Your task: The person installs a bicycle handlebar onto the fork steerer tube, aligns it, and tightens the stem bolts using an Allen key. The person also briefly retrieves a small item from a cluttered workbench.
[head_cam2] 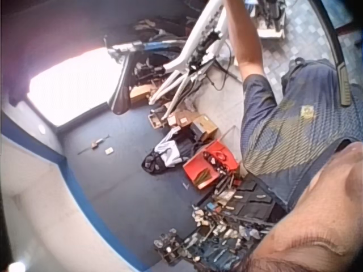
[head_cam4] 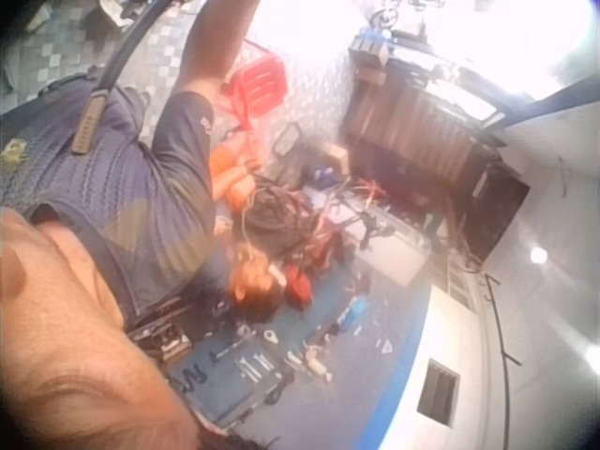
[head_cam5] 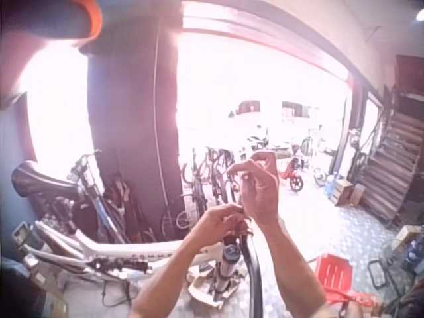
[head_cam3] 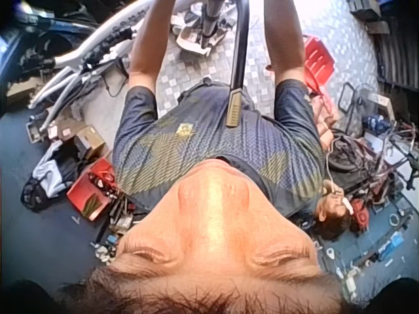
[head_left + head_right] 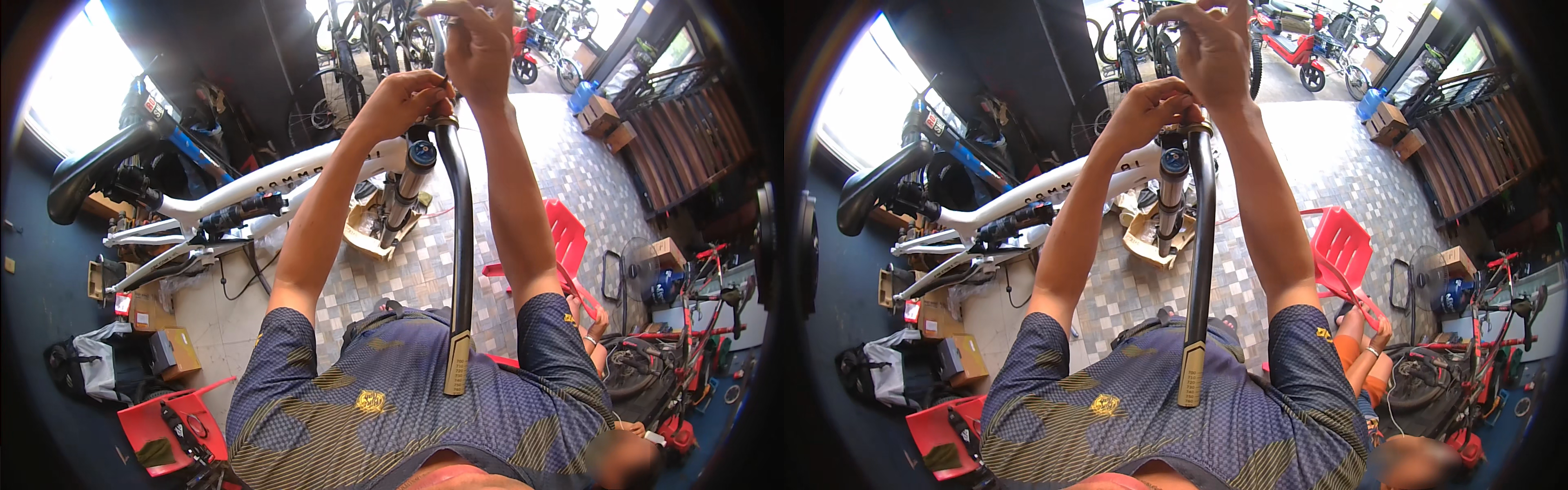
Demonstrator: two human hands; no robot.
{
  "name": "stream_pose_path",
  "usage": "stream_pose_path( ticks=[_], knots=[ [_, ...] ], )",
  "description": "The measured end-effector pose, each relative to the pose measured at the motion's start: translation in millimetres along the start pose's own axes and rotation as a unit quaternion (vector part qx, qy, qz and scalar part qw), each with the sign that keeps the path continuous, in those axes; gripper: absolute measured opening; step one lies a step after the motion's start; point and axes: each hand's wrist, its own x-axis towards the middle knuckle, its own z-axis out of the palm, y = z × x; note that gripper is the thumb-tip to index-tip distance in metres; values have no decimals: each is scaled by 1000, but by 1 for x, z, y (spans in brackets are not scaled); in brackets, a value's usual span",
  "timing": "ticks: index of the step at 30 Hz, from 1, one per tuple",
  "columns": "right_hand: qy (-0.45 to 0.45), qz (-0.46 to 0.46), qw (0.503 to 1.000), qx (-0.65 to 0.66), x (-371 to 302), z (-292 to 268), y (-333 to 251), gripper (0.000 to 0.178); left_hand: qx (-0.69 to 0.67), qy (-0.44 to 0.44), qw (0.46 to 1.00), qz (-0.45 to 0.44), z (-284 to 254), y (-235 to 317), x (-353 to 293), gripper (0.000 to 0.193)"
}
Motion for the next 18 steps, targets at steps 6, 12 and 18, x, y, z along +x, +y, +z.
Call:
stream_pose_path(
  ticks=[6, 12, 18],
  knots=[
    [-237, 155, 950, 129, 20, -14, -40, 40, -35, 7, 999, -21, -6, -3, -7, 19],
    [-62, 122, 954, -266, 23, 2, -46, 45, 11, 2, 1000, -12, -5, 3, -8, 19],
    [-194, 416, 612, 644, 17, -17, 23, 49, 50, -13, 998, 32, -3, 2, -5, 18]
  ],
)
